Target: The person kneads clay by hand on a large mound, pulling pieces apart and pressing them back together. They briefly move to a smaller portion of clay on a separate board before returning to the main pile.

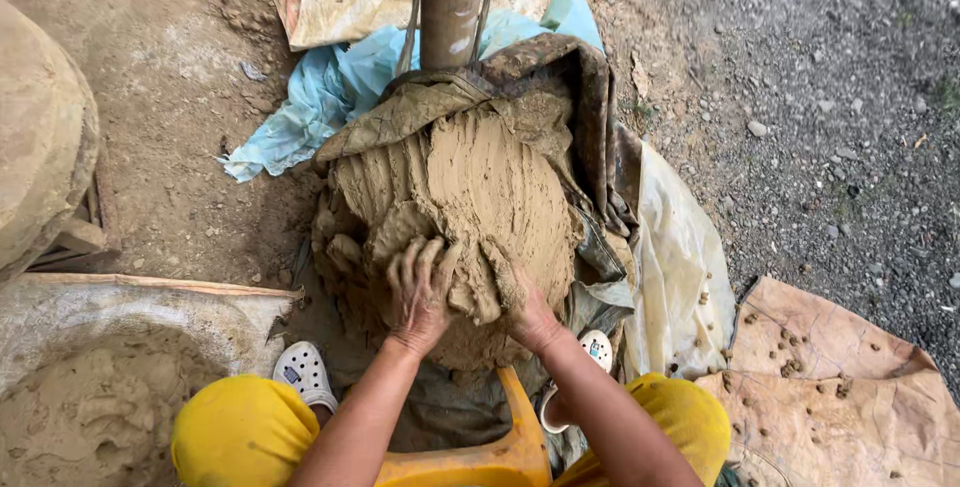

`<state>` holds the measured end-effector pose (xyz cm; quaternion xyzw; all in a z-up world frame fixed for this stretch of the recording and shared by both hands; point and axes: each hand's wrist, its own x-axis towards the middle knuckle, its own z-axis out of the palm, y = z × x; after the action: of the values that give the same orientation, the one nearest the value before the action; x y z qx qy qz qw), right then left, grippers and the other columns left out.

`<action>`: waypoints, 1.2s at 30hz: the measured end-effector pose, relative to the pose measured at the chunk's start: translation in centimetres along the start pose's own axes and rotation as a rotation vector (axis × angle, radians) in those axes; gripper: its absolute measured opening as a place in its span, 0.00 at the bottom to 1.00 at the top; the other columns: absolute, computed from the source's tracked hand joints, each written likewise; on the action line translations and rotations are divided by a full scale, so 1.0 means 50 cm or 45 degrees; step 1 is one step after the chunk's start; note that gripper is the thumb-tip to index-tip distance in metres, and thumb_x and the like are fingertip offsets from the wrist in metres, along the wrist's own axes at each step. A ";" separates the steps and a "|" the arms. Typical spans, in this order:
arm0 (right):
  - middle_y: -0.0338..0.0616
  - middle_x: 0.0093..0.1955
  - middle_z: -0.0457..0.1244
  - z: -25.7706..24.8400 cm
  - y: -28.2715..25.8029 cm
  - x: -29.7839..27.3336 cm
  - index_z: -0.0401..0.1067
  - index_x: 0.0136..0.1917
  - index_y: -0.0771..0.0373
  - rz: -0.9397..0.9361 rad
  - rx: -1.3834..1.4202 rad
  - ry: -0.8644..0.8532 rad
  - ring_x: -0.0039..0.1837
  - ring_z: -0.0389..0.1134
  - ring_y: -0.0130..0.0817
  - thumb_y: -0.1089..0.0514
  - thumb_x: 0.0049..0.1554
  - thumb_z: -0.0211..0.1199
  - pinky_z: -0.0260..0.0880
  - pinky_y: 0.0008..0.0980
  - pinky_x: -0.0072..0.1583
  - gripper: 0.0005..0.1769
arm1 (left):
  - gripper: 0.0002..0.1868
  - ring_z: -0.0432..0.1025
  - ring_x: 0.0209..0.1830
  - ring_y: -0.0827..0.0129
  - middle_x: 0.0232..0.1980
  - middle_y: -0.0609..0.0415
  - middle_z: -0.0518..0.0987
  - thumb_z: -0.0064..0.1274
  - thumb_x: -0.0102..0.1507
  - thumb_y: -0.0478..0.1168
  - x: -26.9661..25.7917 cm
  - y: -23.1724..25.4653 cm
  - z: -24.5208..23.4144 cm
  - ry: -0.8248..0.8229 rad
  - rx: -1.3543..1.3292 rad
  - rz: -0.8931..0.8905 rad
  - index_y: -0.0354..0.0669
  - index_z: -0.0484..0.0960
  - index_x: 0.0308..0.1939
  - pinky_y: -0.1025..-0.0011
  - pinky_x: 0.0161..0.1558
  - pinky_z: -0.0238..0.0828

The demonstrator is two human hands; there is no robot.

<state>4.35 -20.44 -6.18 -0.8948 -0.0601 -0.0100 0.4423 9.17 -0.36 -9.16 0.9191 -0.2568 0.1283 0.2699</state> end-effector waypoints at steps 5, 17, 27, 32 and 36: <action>0.53 0.71 0.64 0.020 0.072 0.077 0.54 0.78 0.61 0.242 0.031 0.057 0.71 0.66 0.44 0.58 0.51 0.70 0.66 0.43 0.72 0.46 | 0.46 0.74 0.58 0.60 0.60 0.53 0.77 0.55 0.60 0.21 0.049 -0.098 0.119 0.043 0.334 0.141 0.70 0.66 0.76 0.63 0.55 0.78; 0.74 0.82 0.37 0.061 0.007 0.007 0.37 0.80 0.73 -0.077 -0.344 0.239 0.82 0.38 0.65 0.70 0.39 0.66 0.38 0.59 0.79 0.62 | 0.52 0.60 0.72 0.45 0.73 0.45 0.63 0.65 0.47 0.31 0.033 -0.008 0.045 -0.102 0.099 -0.163 0.57 0.61 0.74 0.39 0.71 0.56; 0.58 0.76 0.52 -0.090 -0.073 0.094 0.54 0.78 0.60 -0.107 -0.017 0.404 0.77 0.55 0.51 0.39 0.48 0.71 0.56 0.49 0.74 0.52 | 0.55 0.57 0.73 0.48 0.77 0.38 0.52 0.62 0.49 0.40 0.076 -0.023 -0.051 0.156 -0.881 -0.205 0.37 0.49 0.77 0.52 0.67 0.66; 0.50 0.61 0.72 -0.008 -0.119 0.290 0.74 0.67 0.49 0.747 0.031 -0.289 0.61 0.72 0.48 0.30 0.50 0.58 0.75 0.48 0.64 0.37 | 0.29 0.69 0.71 0.61 0.77 0.48 0.63 0.45 0.71 0.53 0.026 -0.007 -0.025 0.147 -0.727 -0.730 0.48 0.64 0.74 0.61 0.66 0.78; 0.48 0.62 0.71 0.009 -0.081 0.284 0.73 0.67 0.49 0.747 0.022 -0.348 0.62 0.72 0.45 0.34 0.53 0.56 0.75 0.46 0.65 0.33 | 0.33 0.54 0.81 0.49 0.79 0.39 0.57 0.53 0.67 0.47 -0.093 0.068 -0.057 0.481 -0.523 -0.233 0.44 0.62 0.73 0.45 0.77 0.55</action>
<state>17.97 -16.26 -2.25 -0.8633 0.1413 0.2385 0.4216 3.16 0.64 -7.12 0.8244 -0.1387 0.2178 0.5037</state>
